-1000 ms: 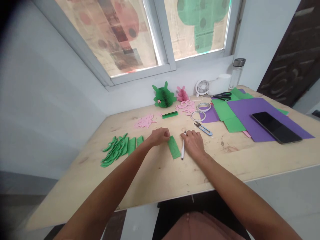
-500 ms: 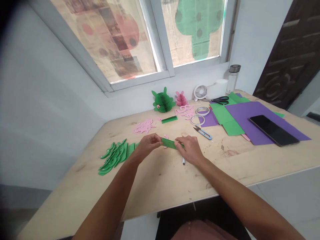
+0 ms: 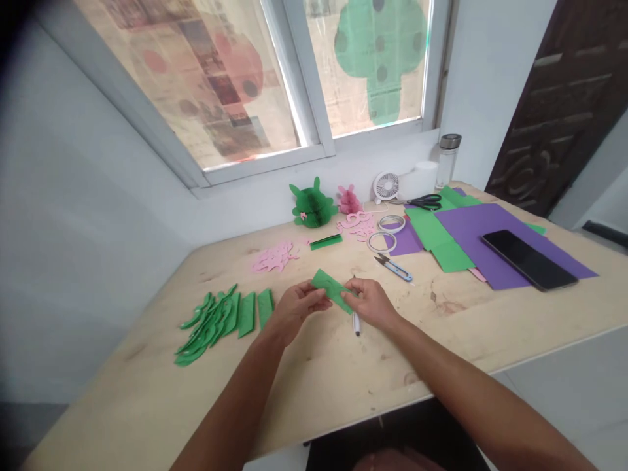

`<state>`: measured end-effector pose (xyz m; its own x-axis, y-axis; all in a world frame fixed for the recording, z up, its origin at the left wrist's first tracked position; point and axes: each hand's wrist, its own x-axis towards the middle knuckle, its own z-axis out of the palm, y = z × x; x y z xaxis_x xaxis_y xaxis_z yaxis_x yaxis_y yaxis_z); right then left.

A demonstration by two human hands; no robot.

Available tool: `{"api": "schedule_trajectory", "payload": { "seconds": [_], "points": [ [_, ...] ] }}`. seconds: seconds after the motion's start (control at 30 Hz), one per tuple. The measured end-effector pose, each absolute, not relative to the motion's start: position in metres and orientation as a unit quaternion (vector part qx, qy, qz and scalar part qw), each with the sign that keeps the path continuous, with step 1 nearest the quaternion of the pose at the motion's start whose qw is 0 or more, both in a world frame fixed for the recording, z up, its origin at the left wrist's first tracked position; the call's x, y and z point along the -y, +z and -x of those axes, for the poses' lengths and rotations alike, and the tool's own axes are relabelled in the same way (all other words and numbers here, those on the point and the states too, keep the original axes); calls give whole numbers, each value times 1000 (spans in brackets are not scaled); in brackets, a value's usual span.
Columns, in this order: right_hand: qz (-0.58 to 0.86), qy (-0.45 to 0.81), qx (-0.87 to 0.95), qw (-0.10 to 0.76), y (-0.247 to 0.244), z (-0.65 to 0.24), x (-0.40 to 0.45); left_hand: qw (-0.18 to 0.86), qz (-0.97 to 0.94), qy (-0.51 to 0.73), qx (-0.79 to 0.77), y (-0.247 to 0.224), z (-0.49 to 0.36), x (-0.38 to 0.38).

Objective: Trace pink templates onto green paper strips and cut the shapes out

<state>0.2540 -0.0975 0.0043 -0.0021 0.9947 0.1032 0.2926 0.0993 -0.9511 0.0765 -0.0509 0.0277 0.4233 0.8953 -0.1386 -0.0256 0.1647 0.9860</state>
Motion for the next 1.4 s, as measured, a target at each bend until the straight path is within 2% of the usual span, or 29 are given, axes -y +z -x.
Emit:
{"api": "schedule_trajectory", "payload": {
  "seconds": [0.13, 0.23, 0.3, 0.43, 0.5, 0.6, 0.83, 1.13, 1.23, 1.4],
  "points": [
    [542, 371, 599, 458, 12, -260, 96, 659, -506, 366, -420, 17, -82, 49],
    [606, 250, 613, 441, 19, -278, 93, 660, -478, 387, -432, 11, -83, 45],
    [681, 141, 605, 387, 22, -294, 92, 663, -460, 399, -436, 7, -82, 44],
    [747, -45, 637, 184, 24, -320, 92, 674, -420, 427, -432, 4, -80, 44],
    [756, -72, 639, 124, 24, -325, 92, 682, -399, 441, -425, 3, -79, 45],
    [770, -60, 629, 89, 21, -327, 89, 696, -369, 454, -416, 4, -77, 45],
    [783, 31, 606, 134, 11, -342, 71, 711, -318, 475, -410, 3, -78, 44],
    [796, 75, 583, 146, 13, -347, 69, 720, -274, 502, -394, 6, -79, 44],
    [795, 114, 565, 189, 17, -347, 72, 718, -264, 512, -390, 8, -80, 45],
    [744, 197, 549, 327, 27, -336, 74, 714, -247, 527, -388, 14, -82, 46]
  ]
}}
